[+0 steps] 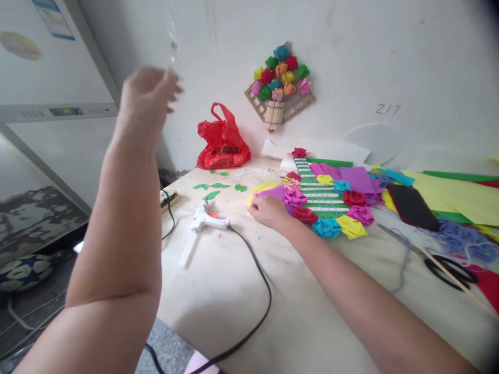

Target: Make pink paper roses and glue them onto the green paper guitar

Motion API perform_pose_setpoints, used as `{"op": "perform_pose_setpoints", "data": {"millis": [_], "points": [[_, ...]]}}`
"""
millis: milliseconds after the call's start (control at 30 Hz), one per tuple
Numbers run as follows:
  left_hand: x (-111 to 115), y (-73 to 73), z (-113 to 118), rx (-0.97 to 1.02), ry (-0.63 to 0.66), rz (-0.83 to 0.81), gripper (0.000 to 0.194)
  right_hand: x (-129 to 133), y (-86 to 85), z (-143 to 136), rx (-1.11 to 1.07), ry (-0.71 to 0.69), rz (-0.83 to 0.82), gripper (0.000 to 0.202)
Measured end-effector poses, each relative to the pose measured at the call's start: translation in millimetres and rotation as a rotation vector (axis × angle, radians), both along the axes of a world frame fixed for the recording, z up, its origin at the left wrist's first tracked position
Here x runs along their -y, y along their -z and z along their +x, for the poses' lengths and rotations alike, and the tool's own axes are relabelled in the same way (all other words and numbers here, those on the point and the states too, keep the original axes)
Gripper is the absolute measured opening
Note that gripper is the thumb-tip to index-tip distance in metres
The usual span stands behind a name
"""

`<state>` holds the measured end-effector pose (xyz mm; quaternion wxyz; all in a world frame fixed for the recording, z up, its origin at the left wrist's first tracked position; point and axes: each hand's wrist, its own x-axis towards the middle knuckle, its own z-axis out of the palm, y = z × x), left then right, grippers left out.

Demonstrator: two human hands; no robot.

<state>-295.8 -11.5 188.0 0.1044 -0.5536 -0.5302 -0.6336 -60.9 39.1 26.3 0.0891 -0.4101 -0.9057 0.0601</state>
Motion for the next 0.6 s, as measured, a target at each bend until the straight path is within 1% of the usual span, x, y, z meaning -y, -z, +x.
{"op": "perform_pose_setpoints", "data": {"millis": [33,67,100,133,200,300,367,433,533,600], "points": [[9.8,-11.1,10.6,-0.037,0.085,0.061,0.032,-0.7,0.0,-1.2,-0.013,0.002,0.003,0.031],[18.3,-17.0,21.0,-0.054,0.130,0.078,0.031,-0.8,-0.1,-2.3,-0.025,0.000,0.004,0.031],[24.9,-18.1,30.4,-0.062,0.149,0.070,0.028,-0.3,-0.2,-3.1,-0.034,-0.005,0.000,0.031],[29.3,-15.2,38.1,-0.061,0.171,0.046,0.028,0.7,-0.2,-3.5,-0.039,-0.009,-0.005,0.031],[31.8,-1.6,47.0,-0.016,0.186,-0.026,0.021,3.9,0.0,-3.2,-0.041,-0.009,-0.014,0.030],[27.7,20.5,46.4,0.102,0.213,-0.154,0.018,9.4,0.4,0.1,-0.033,0.002,-0.018,0.029],[26.6,28.1,42.1,0.150,0.229,-0.201,0.020,12.0,0.0,3.1,-0.028,0.006,-0.013,0.029],[28.5,29.5,38.3,0.160,0.245,-0.219,0.018,13.2,-0.9,5.9,-0.024,0.011,-0.015,0.030],[33.1,26.1,36.1,0.150,0.284,-0.217,0.018,13.6,-1.4,8.6,-0.021,0.023,-0.020,0.029],[33.7,24.2,35.9,0.143,0.279,-0.214,0.019,13.7,-0.7,9.2,-0.016,0.029,-0.023,0.029]]}}
